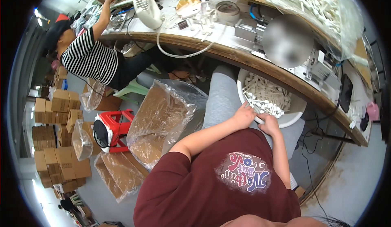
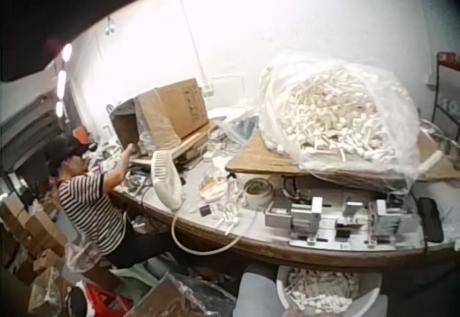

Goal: Manually assembling white plastic sprayer nozzle components using a small bench-top mechanical jig.

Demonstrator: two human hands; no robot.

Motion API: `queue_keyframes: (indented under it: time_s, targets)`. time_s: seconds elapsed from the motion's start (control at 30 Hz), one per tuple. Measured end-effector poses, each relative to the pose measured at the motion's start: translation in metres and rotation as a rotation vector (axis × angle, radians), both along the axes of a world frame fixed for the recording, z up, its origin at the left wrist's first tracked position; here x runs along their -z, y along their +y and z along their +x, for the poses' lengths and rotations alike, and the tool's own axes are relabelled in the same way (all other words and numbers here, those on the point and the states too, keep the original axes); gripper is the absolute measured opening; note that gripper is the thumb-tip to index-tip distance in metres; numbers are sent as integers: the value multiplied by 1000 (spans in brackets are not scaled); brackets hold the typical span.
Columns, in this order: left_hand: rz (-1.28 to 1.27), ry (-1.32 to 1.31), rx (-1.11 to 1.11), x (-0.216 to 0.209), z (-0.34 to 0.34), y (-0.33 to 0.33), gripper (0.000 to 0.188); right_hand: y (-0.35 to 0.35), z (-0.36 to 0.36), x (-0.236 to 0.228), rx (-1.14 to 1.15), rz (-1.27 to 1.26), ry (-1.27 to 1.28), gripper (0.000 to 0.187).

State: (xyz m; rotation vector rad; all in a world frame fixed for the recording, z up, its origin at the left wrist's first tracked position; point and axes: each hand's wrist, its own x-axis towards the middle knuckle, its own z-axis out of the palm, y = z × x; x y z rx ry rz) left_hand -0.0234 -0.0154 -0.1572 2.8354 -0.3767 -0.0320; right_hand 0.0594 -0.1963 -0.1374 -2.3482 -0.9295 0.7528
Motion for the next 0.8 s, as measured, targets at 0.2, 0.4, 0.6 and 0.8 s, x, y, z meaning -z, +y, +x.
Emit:
queue_keyframes:
  time_s: [0.2,0.4,0.6,0.8]
  targets:
    - [58,-40,63,2,9,-2,14,-4,0,6,10,24,7,52]
    - [89,15,91,-5,16,-2,13,-5,3,12,7,14,18,53]
    - [137,57,101,-4,22,-7,8,-3,4,17,-1,9,3,50]
    - [37,10,14,2,20,-1,8,-3,3,15,34,2,79,52]
